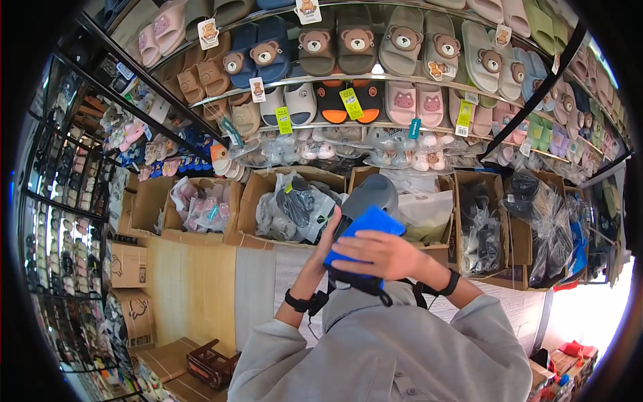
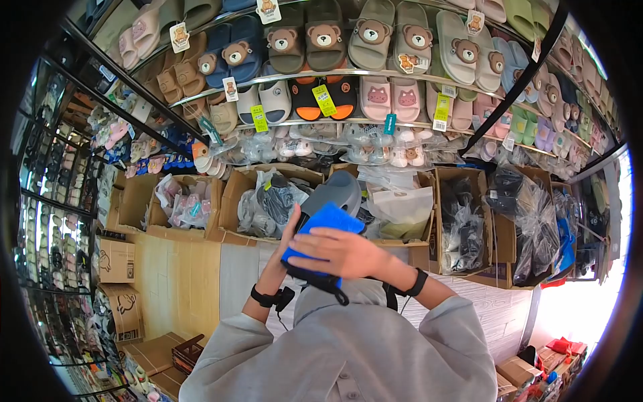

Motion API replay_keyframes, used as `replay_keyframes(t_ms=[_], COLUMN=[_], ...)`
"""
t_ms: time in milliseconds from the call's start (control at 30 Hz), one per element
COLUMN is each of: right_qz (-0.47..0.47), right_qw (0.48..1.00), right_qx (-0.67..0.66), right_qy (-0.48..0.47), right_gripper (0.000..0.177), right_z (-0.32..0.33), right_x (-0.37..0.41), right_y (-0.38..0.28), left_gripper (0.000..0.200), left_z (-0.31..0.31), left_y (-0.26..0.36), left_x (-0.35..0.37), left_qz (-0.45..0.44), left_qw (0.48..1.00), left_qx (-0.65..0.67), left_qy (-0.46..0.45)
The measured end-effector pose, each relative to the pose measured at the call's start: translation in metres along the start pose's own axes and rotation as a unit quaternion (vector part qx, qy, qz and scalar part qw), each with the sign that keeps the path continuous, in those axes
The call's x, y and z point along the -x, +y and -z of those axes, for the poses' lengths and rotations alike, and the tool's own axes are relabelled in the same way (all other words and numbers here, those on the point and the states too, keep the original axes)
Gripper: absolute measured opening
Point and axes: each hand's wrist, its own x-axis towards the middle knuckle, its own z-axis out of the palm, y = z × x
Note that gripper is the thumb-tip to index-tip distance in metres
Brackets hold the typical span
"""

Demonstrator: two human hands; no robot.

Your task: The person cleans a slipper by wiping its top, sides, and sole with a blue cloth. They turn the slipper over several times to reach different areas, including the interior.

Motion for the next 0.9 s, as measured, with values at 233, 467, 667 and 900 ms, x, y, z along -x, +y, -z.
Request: replay_keyframes(t_ms=[233, 467, 667, 900], right_qz=[-0.177, -0.133, 0.007, -0.200], right_qw=[0.976, 0.985, 1.000, 0.969], right_qx=[-0.074, -0.064, 0.019, -0.090], right_qy=[0.099, 0.090, -0.002, 0.111], right_gripper=[0.073, 0.066, 0.062, 0.068], right_z=[0.011, -0.003, -0.005, 0.017], right_x=[-0.012, -0.023, -0.004, 0.005], right_y=[0.028, -0.008, 0.000, 0.024], left_gripper=[0.073, 0.072, 0.071, 0.071], left_z=[-0.024, -0.026, -0.024, -0.042], left_y=[0.003, 0.012, 0.017, 0.010], left_x=[0.006, 0.012, 0.005, -0.002], left_qz=[-0.089, -0.072, -0.030, -0.076], left_qw=[0.991, 0.996, 0.998, 0.990], left_qx=[-0.068, -0.049, 0.014, -0.087], left_qy=[0.079, 0.013, -0.050, 0.082])
